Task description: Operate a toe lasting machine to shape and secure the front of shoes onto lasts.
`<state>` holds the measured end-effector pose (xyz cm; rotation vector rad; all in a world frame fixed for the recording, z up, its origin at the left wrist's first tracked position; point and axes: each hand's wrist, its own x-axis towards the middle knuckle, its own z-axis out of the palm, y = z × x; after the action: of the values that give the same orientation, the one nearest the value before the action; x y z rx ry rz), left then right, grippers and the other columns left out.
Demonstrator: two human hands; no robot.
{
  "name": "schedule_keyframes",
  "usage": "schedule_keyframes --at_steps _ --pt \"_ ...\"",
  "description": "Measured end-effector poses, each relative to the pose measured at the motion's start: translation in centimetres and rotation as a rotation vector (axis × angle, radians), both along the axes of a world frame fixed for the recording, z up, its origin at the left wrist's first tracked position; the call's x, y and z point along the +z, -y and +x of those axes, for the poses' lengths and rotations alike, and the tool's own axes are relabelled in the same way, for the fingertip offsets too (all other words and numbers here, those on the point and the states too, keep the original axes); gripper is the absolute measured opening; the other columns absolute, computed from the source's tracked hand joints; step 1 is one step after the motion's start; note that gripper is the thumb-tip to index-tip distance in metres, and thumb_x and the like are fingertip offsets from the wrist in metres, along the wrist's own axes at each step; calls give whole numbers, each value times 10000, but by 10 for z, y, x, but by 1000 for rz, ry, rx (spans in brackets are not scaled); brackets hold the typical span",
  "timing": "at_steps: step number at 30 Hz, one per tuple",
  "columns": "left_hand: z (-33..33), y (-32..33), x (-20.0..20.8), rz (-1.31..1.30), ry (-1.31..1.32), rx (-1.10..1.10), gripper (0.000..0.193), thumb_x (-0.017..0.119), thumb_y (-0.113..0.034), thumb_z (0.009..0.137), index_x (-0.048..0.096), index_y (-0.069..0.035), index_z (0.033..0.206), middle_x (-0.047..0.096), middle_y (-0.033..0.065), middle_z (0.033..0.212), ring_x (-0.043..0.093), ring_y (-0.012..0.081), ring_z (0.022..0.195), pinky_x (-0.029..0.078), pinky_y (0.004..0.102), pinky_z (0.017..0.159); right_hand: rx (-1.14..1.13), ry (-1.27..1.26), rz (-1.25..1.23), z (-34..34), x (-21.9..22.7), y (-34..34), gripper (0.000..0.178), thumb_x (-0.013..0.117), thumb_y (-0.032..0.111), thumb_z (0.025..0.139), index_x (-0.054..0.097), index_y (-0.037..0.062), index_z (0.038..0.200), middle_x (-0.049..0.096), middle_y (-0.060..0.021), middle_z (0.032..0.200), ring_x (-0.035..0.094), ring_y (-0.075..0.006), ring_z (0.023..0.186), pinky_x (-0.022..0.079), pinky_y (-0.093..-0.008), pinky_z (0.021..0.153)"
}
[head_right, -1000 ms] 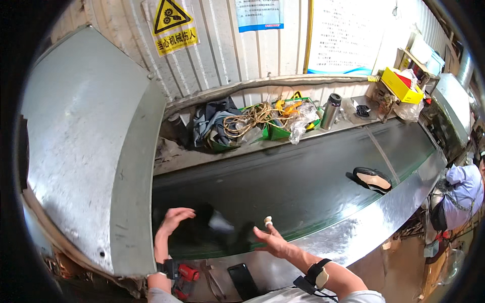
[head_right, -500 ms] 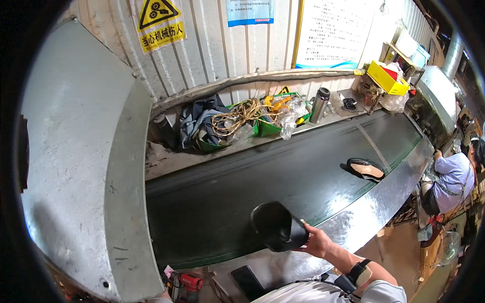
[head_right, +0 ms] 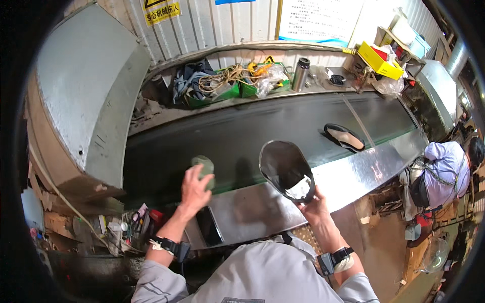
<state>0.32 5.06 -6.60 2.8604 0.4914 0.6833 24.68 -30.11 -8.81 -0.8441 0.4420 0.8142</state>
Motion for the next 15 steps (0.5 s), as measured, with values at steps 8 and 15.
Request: schedule_keyframes --at_steps 8,15 --pt "45 211 -34 58 103 -461 271 625 -193 838 726 -229 1086 540 114 1278 470 285 1214 359 463 1082 -29 8 81 6 21 24 336 614 424 989 678 177 1208 573 16 849 564 -177 836 499 -502 896" --pt "76 193 -27 -1534 302 9 466 587 -482 990 750 -46 978 737 34 944 692 193 946 531 340 848 353 641 -167 -19 53 55 353 649 264 987 607 77 1283 680 -45 1101 659 -247 1005 519 -412 895"
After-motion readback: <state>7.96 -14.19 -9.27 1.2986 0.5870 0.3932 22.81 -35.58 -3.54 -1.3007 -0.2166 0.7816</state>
